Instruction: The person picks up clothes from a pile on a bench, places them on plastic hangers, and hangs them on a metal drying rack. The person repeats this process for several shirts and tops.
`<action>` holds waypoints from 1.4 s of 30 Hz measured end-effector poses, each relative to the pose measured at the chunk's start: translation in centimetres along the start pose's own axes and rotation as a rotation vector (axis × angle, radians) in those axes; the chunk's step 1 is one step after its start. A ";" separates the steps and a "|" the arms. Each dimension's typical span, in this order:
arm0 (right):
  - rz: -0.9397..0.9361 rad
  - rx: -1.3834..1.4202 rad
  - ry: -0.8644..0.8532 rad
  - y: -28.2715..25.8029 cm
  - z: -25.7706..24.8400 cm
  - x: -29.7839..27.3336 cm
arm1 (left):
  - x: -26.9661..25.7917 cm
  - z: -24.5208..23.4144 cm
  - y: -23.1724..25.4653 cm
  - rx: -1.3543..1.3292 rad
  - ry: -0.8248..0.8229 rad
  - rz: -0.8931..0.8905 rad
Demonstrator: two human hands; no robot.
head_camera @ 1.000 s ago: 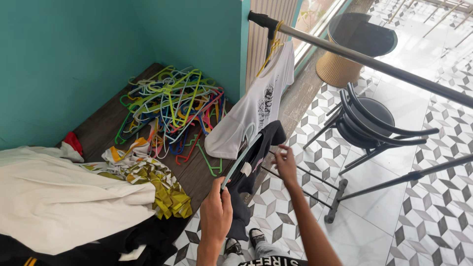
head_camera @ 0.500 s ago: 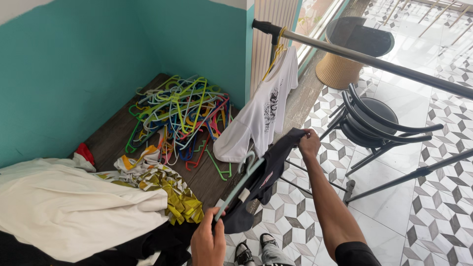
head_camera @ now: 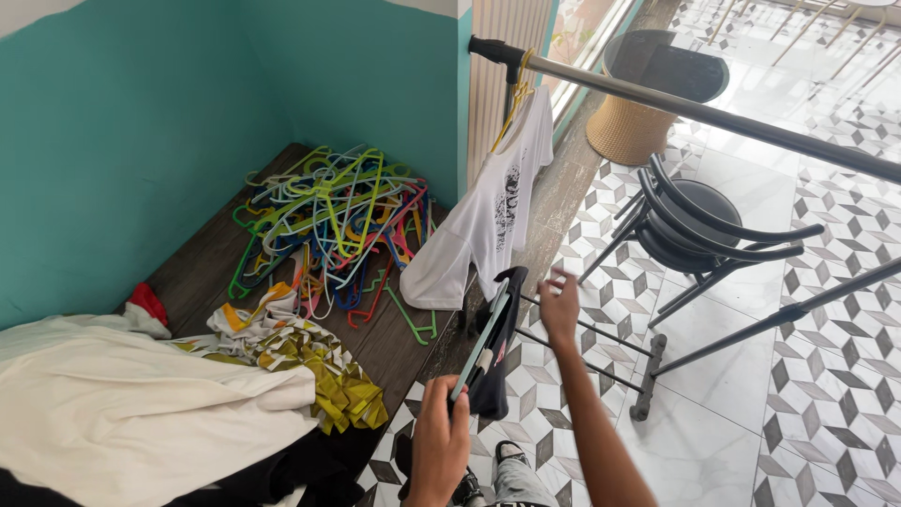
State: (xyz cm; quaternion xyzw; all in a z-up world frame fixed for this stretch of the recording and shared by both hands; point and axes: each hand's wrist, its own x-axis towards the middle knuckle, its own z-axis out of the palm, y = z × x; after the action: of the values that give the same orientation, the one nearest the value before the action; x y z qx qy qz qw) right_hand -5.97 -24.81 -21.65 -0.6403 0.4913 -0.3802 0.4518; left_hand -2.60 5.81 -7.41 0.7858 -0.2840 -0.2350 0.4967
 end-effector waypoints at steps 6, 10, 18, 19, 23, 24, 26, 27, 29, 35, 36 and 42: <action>0.121 0.518 -0.416 -4.9 -1.2 -13.5 | 2.5 3.4 -0.9 -0.023 -0.005 0.048; 0.127 0.579 -0.395 -7.6 -1.6 -15.9 | 3.5 3.8 -1.8 -0.078 -0.030 0.050; 0.200 0.459 -0.590 -7.6 -3.1 -12.8 | 4.3 4.6 -1.1 -0.065 -0.017 0.305; 0.201 0.450 -0.566 -7.6 -3.1 -12.1 | 4.5 4.6 -1.2 -0.042 -0.047 0.226; 0.164 0.440 -0.526 -7.8 -3.8 -8.5 | 4.7 4.5 -2.2 0.138 -0.156 -0.007; 0.177 0.444 -0.508 -8.0 -3.8 -7.5 | 5.0 4.3 -2.6 0.209 -0.178 -0.037; 0.179 0.453 -0.495 -8.5 -3.7 -5.7 | 5.3 4.5 -3.3 0.281 -0.192 -0.016; 0.169 0.457 -0.499 -8.7 -3.6 -4.9 | 5.6 4.6 -3.7 0.317 -0.198 -0.004; 0.175 0.467 -0.478 -9.2 -3.5 -3.6 | 6.1 5.1 -4.2 0.360 -0.157 0.015; 0.183 0.444 -0.412 -9.9 -3.2 1.8 | 9.2 6.1 -5.3 0.405 -0.222 -0.162; 0.180 0.443 -0.408 -9.9 -3.0 2.8 | 10.0 6.5 -5.5 0.387 -0.217 -0.171; 0.177 0.517 -0.406 -9.8 -2.0 8.9 | 13.7 9.1 -6.6 0.373 0.144 0.161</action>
State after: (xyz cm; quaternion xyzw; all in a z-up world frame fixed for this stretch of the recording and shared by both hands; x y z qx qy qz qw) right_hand -3.00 -32.76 -11.35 -0.5222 0.3323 -0.3164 0.7188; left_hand 2.87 -7.15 -18.25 0.8535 -0.3482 -0.0810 0.3791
